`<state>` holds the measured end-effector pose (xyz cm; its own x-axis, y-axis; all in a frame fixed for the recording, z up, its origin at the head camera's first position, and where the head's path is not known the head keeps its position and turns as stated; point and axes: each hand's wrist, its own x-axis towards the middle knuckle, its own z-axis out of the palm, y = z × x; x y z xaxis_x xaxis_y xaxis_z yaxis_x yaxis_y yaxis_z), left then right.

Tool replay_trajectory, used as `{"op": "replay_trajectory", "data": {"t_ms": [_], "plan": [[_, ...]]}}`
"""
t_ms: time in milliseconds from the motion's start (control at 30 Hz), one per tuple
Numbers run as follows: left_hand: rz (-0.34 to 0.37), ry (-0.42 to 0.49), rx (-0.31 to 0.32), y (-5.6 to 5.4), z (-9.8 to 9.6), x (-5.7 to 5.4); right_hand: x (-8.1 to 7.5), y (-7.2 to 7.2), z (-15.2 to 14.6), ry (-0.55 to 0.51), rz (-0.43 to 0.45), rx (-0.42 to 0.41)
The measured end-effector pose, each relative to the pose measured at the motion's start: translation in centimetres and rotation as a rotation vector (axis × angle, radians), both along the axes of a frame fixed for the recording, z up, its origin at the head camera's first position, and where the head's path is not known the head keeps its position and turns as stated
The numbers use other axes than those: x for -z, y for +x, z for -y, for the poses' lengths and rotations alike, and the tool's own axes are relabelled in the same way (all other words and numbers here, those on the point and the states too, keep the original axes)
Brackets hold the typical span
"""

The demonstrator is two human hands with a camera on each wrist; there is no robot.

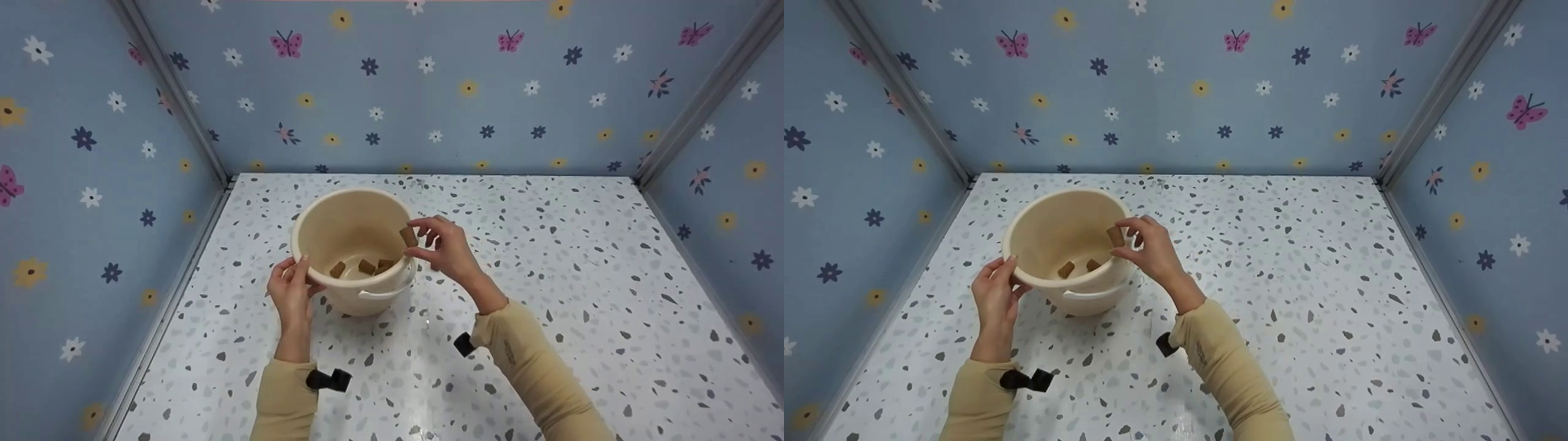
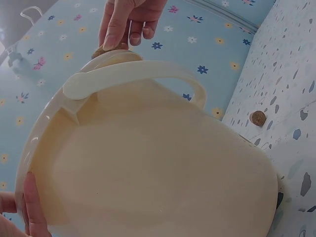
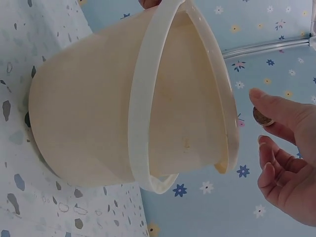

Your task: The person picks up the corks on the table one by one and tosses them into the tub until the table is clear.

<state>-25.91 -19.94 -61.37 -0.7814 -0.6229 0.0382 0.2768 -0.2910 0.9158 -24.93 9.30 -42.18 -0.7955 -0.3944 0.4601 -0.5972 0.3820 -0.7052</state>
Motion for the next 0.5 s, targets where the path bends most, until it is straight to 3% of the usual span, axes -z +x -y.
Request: {"op": "replay_trajectory", "data": {"t_ms": [167,500], "plan": [[0.005,-0.005,0.005,-0.1,0.0,0.0,-0.2,-0.4,1.1,0.01,-0.026,-0.002],[-0.008,0.019,0.017,0.0,0.0,-0.2,-0.5,-1.0,2.7,0.056,0.012,0.004]]}}
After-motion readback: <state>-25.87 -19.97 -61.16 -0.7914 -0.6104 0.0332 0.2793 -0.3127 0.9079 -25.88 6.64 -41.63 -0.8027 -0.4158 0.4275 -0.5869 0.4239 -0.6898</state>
